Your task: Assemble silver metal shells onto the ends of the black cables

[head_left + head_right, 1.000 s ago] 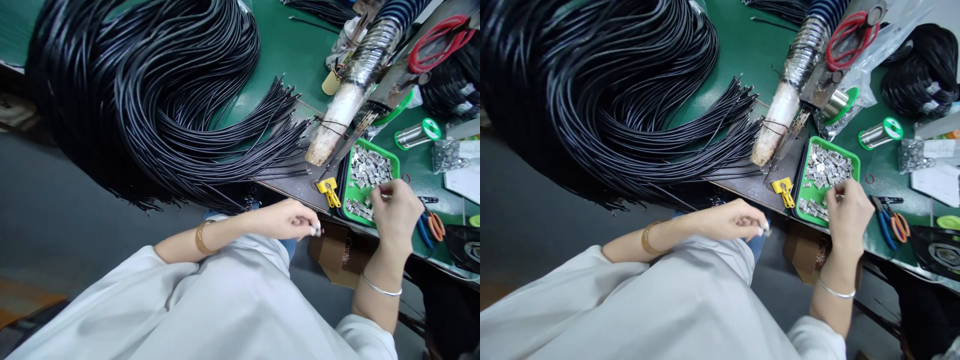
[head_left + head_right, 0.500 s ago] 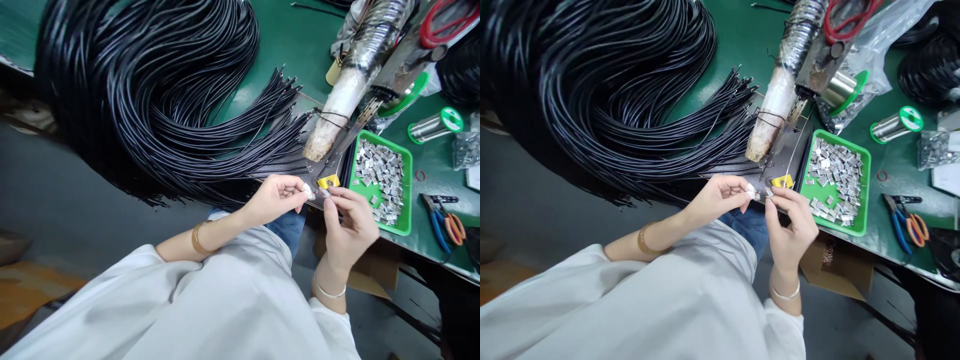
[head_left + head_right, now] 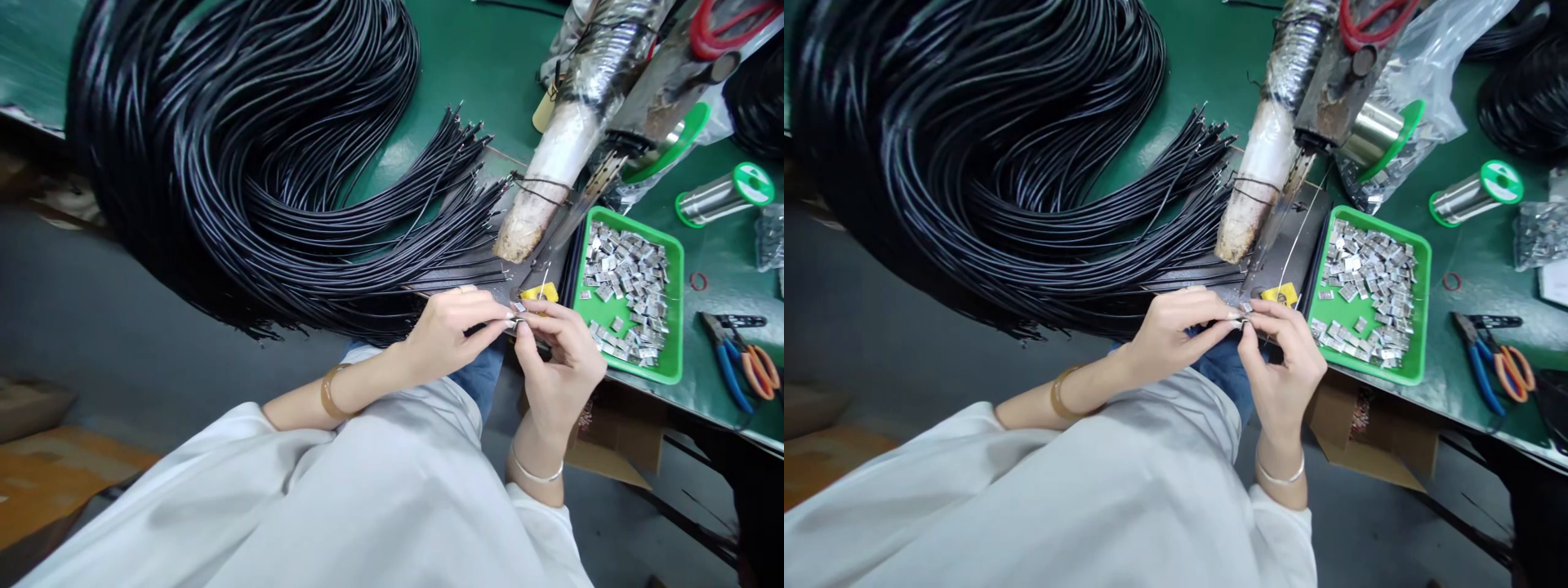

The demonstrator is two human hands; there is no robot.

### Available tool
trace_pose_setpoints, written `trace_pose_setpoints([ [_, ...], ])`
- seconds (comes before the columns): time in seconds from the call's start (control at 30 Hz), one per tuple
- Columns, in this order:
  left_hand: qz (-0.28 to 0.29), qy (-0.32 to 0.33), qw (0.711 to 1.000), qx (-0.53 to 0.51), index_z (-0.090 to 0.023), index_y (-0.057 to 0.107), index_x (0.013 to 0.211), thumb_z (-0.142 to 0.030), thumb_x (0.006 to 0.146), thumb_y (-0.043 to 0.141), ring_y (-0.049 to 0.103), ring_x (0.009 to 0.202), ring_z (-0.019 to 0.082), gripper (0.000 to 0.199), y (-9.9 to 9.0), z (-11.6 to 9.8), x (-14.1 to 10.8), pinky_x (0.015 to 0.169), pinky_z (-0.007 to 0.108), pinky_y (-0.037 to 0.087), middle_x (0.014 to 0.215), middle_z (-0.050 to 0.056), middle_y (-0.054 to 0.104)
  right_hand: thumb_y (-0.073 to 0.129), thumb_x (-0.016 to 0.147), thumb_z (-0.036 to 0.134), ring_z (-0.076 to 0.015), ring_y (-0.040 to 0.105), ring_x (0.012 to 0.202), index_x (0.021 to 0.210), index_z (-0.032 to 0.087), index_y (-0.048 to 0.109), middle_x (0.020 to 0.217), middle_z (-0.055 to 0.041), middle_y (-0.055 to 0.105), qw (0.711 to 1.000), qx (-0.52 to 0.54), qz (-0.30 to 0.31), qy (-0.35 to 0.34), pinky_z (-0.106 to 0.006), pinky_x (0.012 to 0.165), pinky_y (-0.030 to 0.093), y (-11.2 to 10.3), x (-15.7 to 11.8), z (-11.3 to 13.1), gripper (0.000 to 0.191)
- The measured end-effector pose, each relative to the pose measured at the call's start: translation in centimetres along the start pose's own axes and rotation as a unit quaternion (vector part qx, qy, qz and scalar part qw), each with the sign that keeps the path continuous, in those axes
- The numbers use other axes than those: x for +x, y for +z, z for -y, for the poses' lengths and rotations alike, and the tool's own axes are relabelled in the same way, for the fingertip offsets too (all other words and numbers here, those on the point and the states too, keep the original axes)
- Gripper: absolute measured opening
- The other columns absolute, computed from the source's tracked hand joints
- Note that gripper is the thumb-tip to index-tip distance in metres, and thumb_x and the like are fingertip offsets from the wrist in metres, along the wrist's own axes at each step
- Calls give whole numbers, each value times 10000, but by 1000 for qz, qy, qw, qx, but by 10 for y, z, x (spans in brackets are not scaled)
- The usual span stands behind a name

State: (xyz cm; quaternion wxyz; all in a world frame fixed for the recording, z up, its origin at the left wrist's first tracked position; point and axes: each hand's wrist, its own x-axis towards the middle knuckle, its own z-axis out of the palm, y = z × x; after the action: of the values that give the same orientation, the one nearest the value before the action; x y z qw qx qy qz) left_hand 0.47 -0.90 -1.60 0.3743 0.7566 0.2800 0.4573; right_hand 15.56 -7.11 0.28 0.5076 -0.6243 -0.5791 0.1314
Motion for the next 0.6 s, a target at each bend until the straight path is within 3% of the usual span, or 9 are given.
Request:
trace_pose_setpoints([
  [0.07, -9, 32, 999, 21, -124, 737, 900, -181, 964, 593, 619, 714, 135, 168, 1, -1, -2, 731, 270, 466, 818, 78, 760, 723, 854, 163, -196, 737, 951, 893, 222, 740, 1011, -43, 750, 1000, 15, -12, -3, -395, 857, 638, 1, -1, 1, 72],
  [0.17, 44, -79, 992, -87, -124, 690, 843, -209, 987, 559, 567, 608, 97, 212, -1, -7, -1, 620, 226, 432, 725, 45, 717, 731, 838, 136, -203, 740, 967, 858, 216, 723, 1030, -46, 750, 999, 36, -36, -14, -406, 859, 645, 5, -4, 4, 83],
  [0.27, 114, -232, 927, -273, -128, 623, 790, -283, 990, 569, 495, 509, 59, 259, -8, -14, 3, 542, 191, 402, 622, 5, 656, 735, 843, 138, -201, 739, 968, 882, 221, 733, 1037, -47, 754, 998, 34, -50, -20, -407, 858, 648, 7, -6, 5, 93],
  [0.37, 113, -285, 875, -375, -124, 614, 832, -316, 948, 637, 510, 504, 54, 226, -14, -16, 8, 547, 180, 428, 606, -2, 648, 711, 874, 144, -176, 738, 945, 935, 236, 757, 1016, -37, 757, 996, 77, -47, 19, -338, 796, 643, 5, -5, 4, 119],
  [0.47, 90, -288, 871, -388, -113, 640, 847, -291, 875, 719, 517, 529, 56, 196, -15, -14, 10, 532, 170, 421, 602, -22, 605, 724, 870, 136, -155, 732, 948, 948, 252, 773, 1024, -27, 759, 994, 102, -16, 39, -281, 767, 626, 3, -3, 3, 148],
  [0.6, 61, -282, 886, -362, -107, 656, 780, -269, 790, 789, 457, 551, 43, 210, -11, -13, 11, 513, 162, 381, 622, -35, 560, 739, 858, 140, -170, 728, 944, 969, 266, 779, 1026, -27, 764, 997, 81, -3, 21, -344, 838, 627, 1, -2, 3, 172],
])
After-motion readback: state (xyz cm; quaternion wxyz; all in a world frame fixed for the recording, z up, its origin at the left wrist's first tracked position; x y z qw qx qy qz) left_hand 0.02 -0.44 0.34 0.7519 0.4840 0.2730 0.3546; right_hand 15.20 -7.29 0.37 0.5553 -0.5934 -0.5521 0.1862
